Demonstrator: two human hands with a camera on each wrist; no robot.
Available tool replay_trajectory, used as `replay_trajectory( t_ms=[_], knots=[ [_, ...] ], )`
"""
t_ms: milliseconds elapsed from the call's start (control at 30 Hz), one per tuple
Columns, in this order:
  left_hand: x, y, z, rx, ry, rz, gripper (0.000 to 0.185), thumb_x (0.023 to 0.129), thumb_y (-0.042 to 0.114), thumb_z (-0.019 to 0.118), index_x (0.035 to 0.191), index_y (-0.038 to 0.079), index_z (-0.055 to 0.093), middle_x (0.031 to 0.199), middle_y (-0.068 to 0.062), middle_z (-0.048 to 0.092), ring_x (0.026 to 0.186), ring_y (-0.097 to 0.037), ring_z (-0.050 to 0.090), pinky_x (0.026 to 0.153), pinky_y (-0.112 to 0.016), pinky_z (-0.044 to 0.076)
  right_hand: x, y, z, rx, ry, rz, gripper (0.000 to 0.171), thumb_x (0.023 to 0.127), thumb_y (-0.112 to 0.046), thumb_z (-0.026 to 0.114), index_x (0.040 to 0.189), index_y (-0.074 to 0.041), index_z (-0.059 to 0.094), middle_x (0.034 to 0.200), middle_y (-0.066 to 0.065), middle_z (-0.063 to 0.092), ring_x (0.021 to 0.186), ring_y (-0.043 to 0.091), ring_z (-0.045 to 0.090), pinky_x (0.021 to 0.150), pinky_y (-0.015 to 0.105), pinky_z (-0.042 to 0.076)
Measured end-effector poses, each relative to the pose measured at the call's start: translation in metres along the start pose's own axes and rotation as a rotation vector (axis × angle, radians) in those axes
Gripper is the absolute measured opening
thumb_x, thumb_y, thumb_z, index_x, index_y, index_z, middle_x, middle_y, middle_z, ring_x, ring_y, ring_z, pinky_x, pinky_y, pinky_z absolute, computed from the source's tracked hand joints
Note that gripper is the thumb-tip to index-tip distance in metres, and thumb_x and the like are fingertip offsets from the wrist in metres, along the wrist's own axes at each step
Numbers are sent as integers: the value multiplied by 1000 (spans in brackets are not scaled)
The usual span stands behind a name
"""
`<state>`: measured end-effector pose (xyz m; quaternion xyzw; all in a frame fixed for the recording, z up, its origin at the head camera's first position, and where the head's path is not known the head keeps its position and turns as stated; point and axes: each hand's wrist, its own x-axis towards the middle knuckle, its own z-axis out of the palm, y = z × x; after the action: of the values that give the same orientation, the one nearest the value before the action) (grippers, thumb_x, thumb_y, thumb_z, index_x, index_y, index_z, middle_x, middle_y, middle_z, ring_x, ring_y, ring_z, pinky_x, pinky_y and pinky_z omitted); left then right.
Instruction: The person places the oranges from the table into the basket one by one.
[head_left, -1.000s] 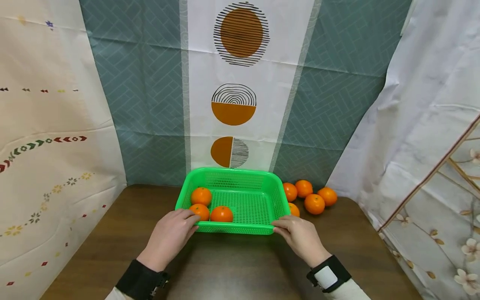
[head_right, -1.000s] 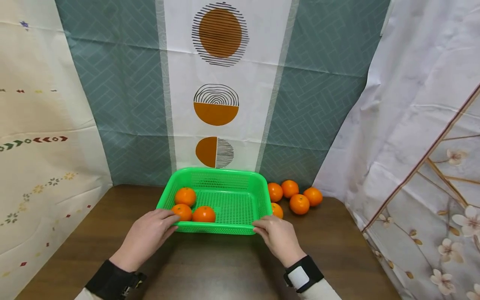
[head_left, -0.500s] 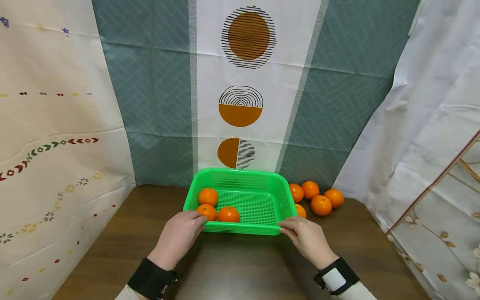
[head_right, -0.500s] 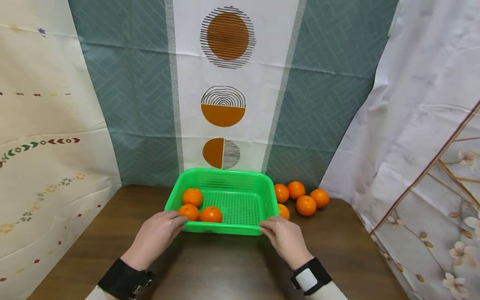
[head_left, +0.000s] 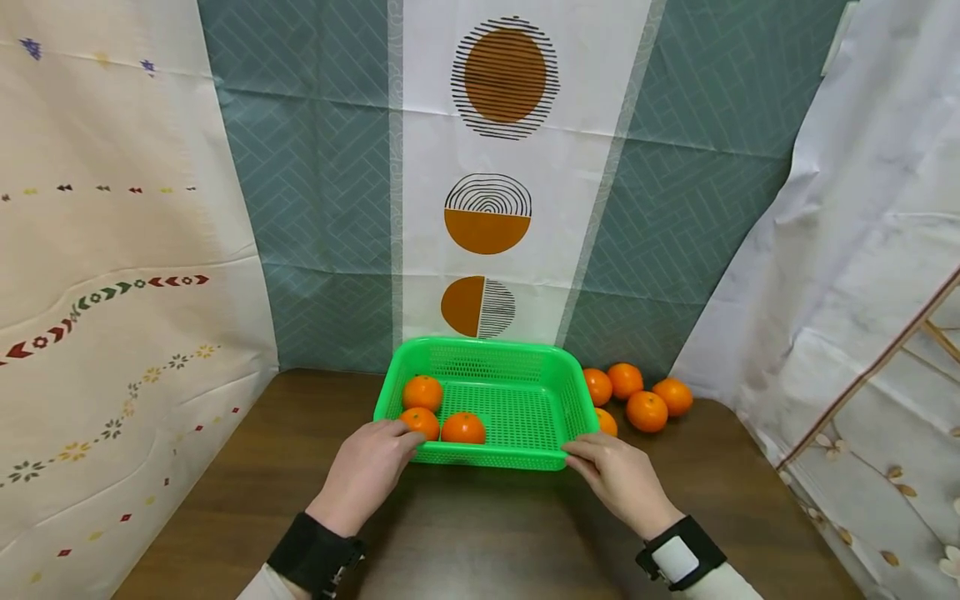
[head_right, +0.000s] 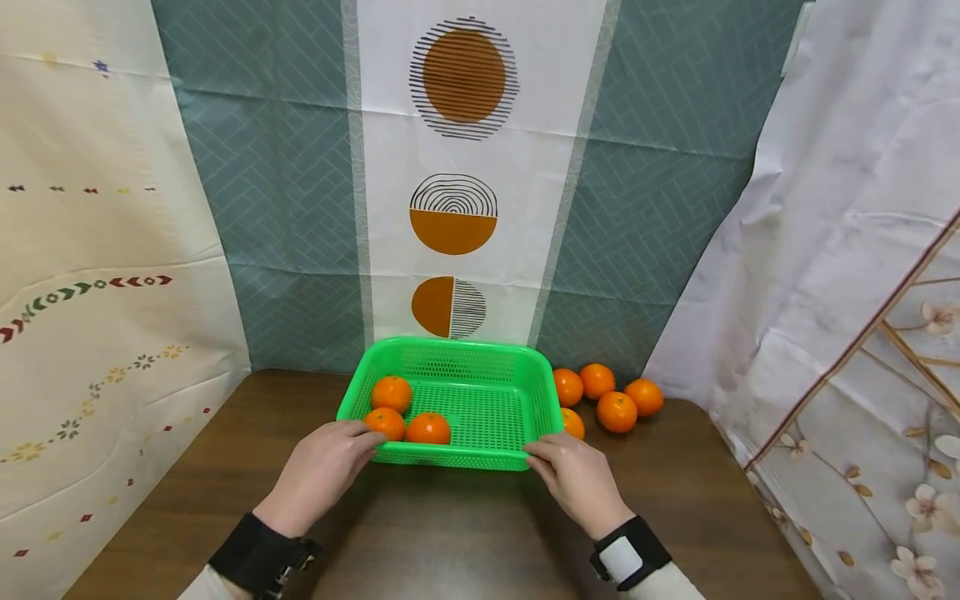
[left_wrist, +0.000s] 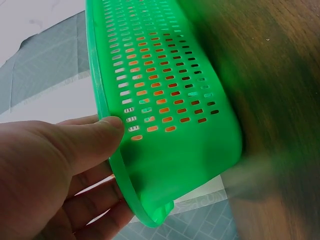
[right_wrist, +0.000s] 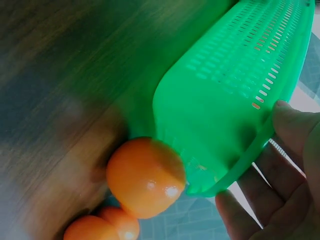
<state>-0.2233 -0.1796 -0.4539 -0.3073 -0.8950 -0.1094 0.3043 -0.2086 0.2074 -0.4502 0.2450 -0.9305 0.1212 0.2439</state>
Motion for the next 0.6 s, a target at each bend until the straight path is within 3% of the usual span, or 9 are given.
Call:
replay_trajectory(
  t_ms=[167,300,600],
  knots=[
    [-1,-1,0,-1,-2,-3,26,80,14,87,103,22,76,93,7,67,83,-17,62,84,-35,54,-1,0,0,0,15,-22,25,84,-24,85,109,-23,79,105,-11,71,95,8,67,75,33,59],
    [-1,-1,-1,3,2,0,26,80,14,87,102,21,76,94,6,67,83,-17,61,84,-35,54,-3,2,-1,18,34,-35,36,85,-27,83,120,-22,75,113,-7,71,105,13,66,83,38,58],
    [2,-1,-1,1,5,5,23,81,13,86,101,22,75,90,7,65,81,-16,60,80,-34,54,-5,15,-9,24,38,-3,66,87,-39,79,146,-20,56,143,3,57,135,26,50,103,50,47]
  ],
)
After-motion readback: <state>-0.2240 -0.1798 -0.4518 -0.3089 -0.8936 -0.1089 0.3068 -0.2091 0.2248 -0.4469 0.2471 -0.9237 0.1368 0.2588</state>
